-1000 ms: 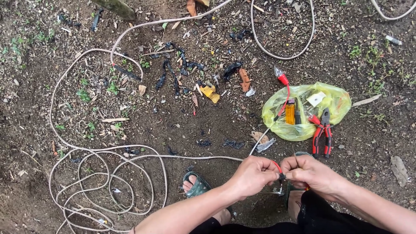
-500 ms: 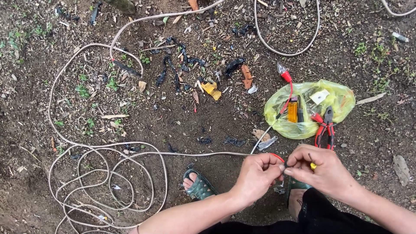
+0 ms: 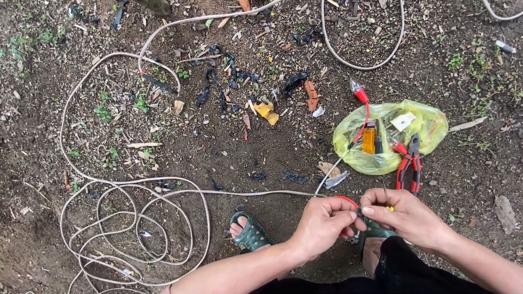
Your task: Disassembling an electrical plug with a screwdriver and stripping insulation from a power cable.
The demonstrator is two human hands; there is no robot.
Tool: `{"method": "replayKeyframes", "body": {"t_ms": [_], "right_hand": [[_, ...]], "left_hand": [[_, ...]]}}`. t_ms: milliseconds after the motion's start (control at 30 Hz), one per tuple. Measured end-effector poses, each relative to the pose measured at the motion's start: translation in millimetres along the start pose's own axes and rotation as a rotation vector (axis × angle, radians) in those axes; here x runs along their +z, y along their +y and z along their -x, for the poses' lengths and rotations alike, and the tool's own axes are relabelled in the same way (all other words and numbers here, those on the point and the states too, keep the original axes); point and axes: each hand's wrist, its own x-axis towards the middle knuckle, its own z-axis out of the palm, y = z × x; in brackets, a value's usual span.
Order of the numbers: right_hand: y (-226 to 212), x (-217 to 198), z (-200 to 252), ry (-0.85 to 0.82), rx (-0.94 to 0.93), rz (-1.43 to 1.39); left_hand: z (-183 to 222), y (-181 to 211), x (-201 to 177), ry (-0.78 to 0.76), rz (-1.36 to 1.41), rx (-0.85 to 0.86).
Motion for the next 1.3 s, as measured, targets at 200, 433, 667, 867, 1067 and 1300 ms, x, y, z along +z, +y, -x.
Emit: {"method": "replayKeyframes", "body": {"t_ms": [200,433,667,867,1067,1300], "right_hand": [[-5.5,4.6,-0.2,0.005,0.022,0.016],[8.0,4.4,-2.4,0.001,0.023,-0.1],[15.1,8.7,-3.3,-0.025,0.018,-0.101],[21.6,17.4,-5.5,0.01,0.136,-0.457],[24.1,14.7,-7.3,-0.009,0.152,-0.595],[15.5,9.2,-7.9,0.021,0.15,-0.664]], "left_hand": [[3.2,9.6,-0.4,0.005,-0.037,-0.014],[5.4,16.8,0.9,0.035,-0.14,0.006],[2.0,11.2,4.6,0.146,-0.398,0.165],[-2.2,8.4,4.7,0.192,-0.467,0.149],[-7.2,-0.1,2.0,0.201,-0.422,0.158],[-7.5,-4.2,-3.1,0.132,-0.19,0.192]]}}
